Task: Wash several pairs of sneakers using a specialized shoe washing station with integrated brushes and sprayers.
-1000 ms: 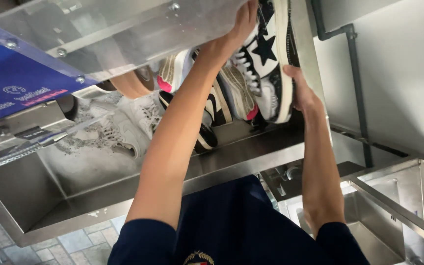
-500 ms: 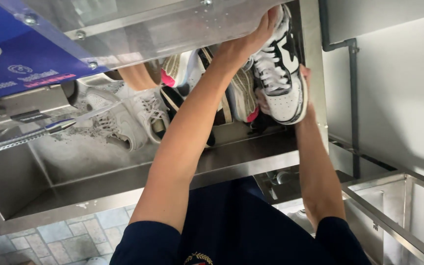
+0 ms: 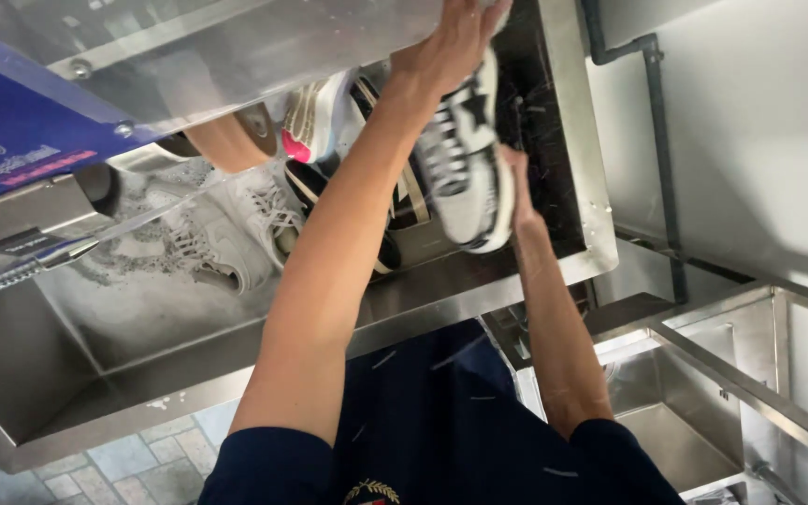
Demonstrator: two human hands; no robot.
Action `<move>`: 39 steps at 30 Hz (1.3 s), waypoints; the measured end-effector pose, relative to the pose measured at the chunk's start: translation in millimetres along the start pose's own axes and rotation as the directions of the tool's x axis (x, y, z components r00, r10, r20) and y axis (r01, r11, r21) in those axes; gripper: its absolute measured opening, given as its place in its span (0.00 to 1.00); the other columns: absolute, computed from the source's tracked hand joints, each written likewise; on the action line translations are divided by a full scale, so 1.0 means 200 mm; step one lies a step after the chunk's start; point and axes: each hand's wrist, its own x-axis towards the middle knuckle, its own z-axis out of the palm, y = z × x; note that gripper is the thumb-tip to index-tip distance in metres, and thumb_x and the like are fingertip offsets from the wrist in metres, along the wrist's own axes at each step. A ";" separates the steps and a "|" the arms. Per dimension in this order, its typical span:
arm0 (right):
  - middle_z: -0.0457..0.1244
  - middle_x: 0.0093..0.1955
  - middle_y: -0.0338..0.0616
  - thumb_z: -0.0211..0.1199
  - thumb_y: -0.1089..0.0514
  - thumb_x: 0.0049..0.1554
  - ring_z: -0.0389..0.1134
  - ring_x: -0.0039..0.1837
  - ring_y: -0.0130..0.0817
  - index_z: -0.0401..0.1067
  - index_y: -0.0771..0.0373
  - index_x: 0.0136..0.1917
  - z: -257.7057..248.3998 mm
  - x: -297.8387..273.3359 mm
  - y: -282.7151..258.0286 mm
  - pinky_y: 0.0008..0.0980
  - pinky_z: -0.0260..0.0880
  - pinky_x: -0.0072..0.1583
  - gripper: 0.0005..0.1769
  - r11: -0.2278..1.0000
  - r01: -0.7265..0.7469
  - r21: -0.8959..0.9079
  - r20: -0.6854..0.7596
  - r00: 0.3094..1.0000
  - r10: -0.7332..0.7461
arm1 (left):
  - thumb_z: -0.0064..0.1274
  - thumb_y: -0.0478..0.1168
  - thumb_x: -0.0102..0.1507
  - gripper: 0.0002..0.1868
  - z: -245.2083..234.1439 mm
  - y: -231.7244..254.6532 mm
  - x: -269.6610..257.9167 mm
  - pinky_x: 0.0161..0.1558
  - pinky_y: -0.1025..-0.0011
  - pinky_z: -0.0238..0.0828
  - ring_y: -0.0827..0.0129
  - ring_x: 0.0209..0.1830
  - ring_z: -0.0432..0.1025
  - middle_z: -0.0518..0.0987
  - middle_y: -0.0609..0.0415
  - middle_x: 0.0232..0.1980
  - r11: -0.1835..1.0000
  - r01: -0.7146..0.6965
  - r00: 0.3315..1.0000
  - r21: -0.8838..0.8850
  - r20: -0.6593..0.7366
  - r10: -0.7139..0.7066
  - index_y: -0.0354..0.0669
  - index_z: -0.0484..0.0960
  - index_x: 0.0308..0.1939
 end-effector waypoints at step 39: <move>0.52 0.80 0.51 0.51 0.37 0.58 0.57 0.75 0.39 0.28 0.61 0.84 0.40 -0.16 -0.44 0.34 0.59 0.71 0.54 0.795 0.114 -0.596 -0.109 0.969 -0.221 | 0.51 0.46 0.70 0.13 -0.27 -0.18 -0.08 0.49 0.55 0.78 0.58 0.47 0.77 0.81 0.49 0.45 0.964 0.267 0.756 -0.022 -0.616 -0.223 0.41 0.83 0.46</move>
